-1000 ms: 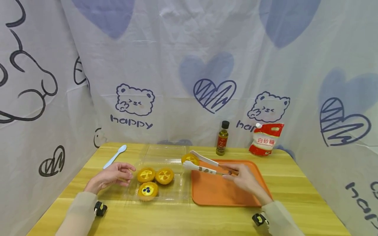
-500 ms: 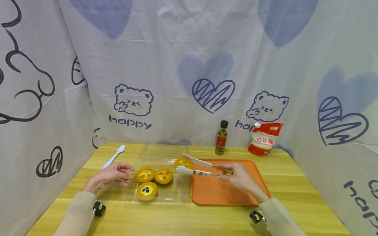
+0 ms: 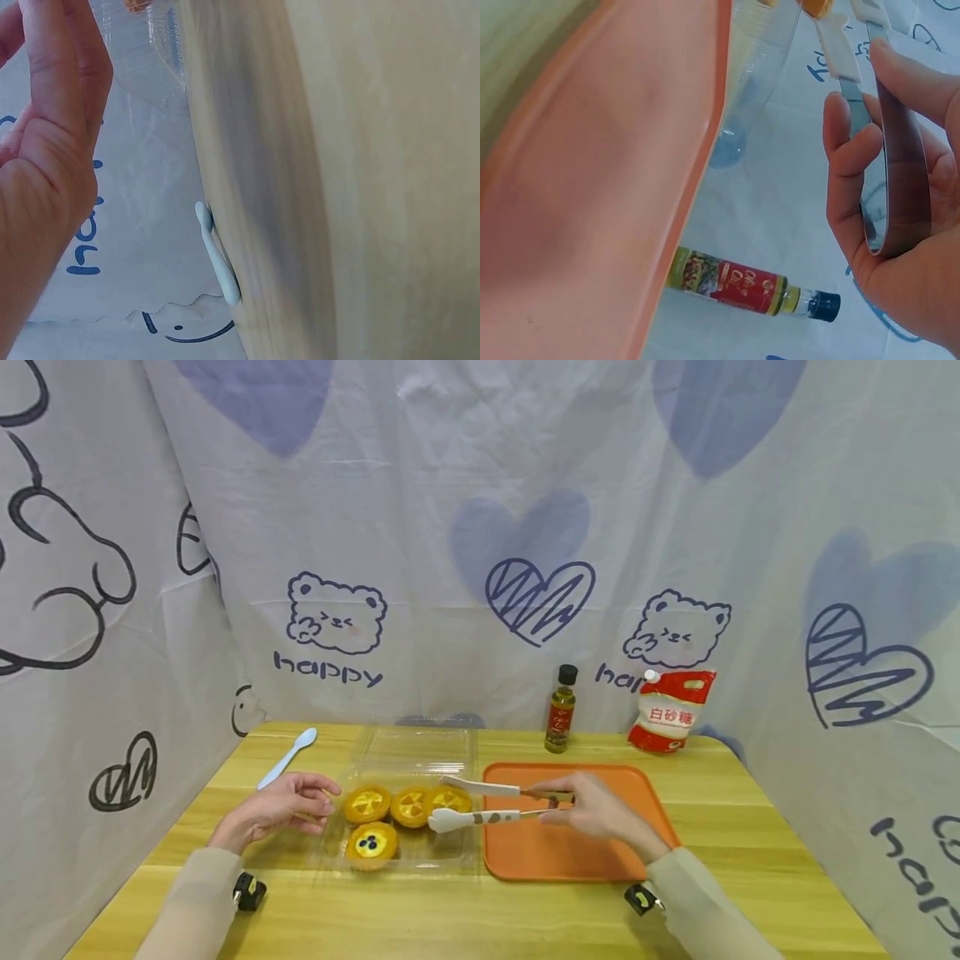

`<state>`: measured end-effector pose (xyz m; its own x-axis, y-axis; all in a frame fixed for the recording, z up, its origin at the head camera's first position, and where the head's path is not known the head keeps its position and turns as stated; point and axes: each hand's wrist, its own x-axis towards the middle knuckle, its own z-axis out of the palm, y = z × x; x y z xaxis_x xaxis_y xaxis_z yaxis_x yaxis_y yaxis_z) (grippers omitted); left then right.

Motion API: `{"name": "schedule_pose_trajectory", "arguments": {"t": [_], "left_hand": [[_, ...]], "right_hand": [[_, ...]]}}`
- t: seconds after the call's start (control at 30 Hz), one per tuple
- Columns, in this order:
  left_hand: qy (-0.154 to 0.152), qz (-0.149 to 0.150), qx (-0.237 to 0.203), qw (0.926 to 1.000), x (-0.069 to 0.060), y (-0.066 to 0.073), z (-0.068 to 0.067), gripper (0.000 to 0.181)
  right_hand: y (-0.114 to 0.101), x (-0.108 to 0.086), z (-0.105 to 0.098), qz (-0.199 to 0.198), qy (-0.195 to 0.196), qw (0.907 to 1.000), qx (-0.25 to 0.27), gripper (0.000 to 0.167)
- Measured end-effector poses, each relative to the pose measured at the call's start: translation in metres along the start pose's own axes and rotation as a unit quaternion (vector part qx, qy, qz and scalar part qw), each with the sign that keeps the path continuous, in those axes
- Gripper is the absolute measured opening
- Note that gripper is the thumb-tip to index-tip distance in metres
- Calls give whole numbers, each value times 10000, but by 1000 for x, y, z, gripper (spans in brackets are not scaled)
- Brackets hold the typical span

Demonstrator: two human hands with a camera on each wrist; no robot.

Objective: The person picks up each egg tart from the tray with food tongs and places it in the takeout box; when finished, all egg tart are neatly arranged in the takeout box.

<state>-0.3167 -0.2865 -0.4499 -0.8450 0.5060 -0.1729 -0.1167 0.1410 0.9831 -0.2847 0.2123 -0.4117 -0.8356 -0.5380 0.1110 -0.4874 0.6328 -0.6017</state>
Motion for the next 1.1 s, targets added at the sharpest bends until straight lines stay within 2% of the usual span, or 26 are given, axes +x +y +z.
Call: {"name": "schedule_pose_trajectory", "arguments": {"t": [0.27,0.53,0.8,0.97,1.1], "left_hand": [[40,-51,-29,10000,-1,1,2,42],[58,-23,44,10000,-2,1,2,43],[118,-37,119,9999,-5,-1,-1,44],[88,-39,89,9999,-3,-1,-1,46],[-9,27,45,10000,-1,-2,0,43]], "right_hand": [[-9,8,0,-20,-309,9994,-149,35],[-13,10,1,-195,-412,9989,-82,35],[-17,14,-4,-428,-639,9967,-240,36],[-23,14,-12,-266,-785,9963,-211,36],[-28,16,-17,-255,-958,9942,-417,36]]}}
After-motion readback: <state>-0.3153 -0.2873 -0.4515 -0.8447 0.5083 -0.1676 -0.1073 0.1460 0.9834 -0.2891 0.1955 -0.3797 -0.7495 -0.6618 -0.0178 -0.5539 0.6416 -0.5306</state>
